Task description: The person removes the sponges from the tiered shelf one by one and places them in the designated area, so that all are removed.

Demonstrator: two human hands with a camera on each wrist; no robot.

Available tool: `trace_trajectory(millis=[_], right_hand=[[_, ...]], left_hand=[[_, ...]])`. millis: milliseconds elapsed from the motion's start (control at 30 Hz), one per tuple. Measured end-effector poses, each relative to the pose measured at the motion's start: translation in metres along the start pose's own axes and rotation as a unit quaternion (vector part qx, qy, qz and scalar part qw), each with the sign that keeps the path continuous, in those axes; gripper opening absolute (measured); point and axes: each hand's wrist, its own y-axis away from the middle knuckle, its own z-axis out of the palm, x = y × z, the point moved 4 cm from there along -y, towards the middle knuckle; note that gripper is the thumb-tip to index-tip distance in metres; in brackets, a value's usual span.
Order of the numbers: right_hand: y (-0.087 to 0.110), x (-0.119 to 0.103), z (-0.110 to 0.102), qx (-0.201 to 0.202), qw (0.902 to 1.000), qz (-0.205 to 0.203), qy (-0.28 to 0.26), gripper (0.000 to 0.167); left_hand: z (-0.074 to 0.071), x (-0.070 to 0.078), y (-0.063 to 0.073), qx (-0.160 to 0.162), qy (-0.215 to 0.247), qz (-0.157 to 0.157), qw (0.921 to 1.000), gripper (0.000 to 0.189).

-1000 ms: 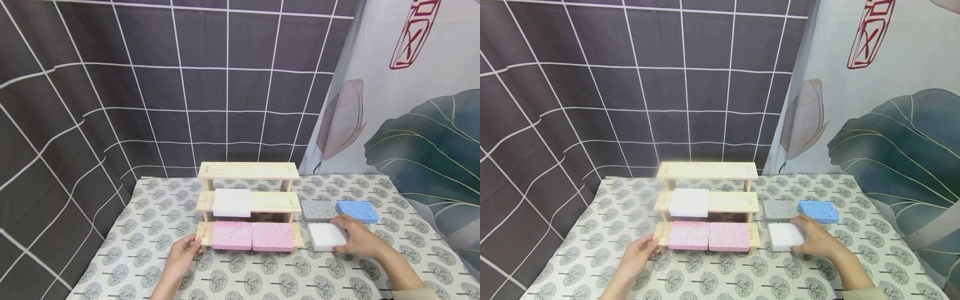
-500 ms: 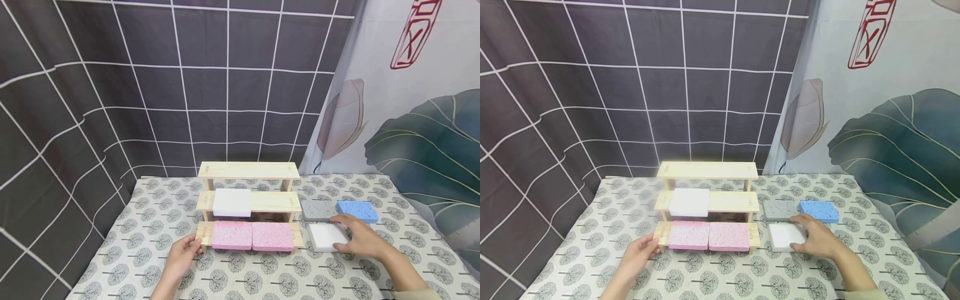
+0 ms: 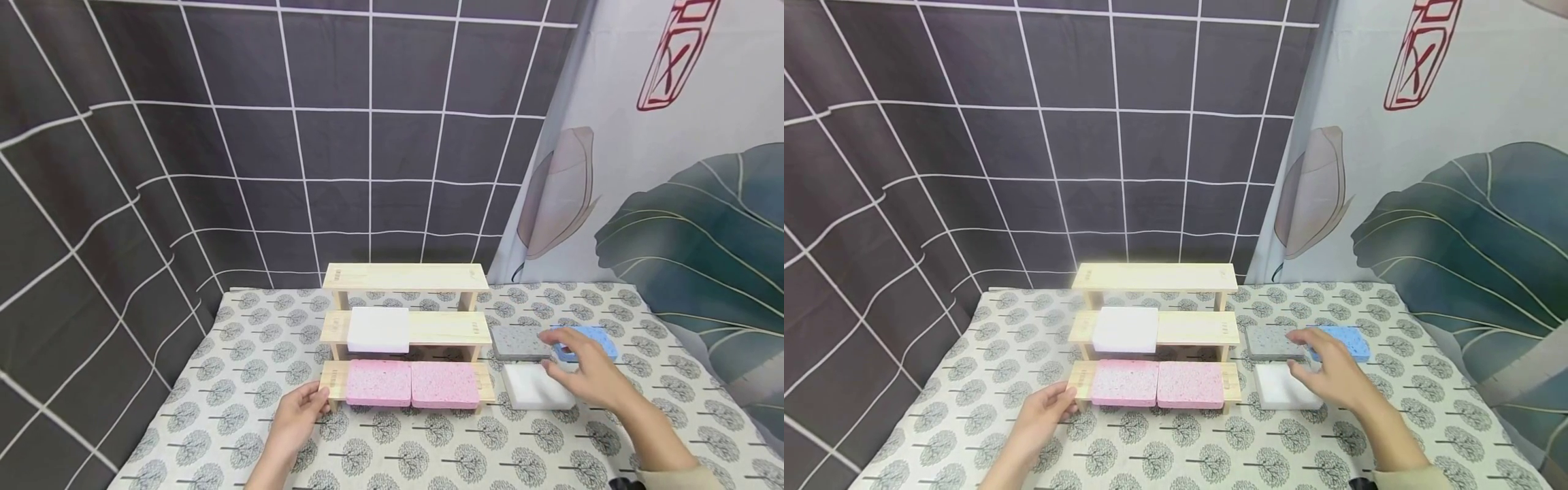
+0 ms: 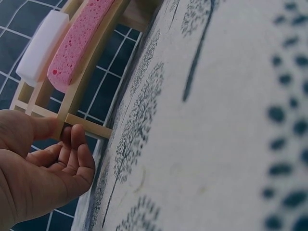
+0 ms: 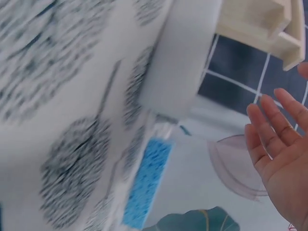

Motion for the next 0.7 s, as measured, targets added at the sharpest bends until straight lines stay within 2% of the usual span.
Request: trace_trajectory(millis=[300,700], right_hand=[[-0.020,-0.021,-0.005,0.054,0.9977,-0.018,-0.037,0.041],[-0.036,-0.037,0.002,0.058,0.9962,-0.035,-0.054,0.044]], left_hand=[[0.000,0.001,0.000,0.000,-0.002,0.001,1.0000,0.043],[0.000,-0.001,-0.001,0.003,-0.009,-0.013,0.9999,0.043]])
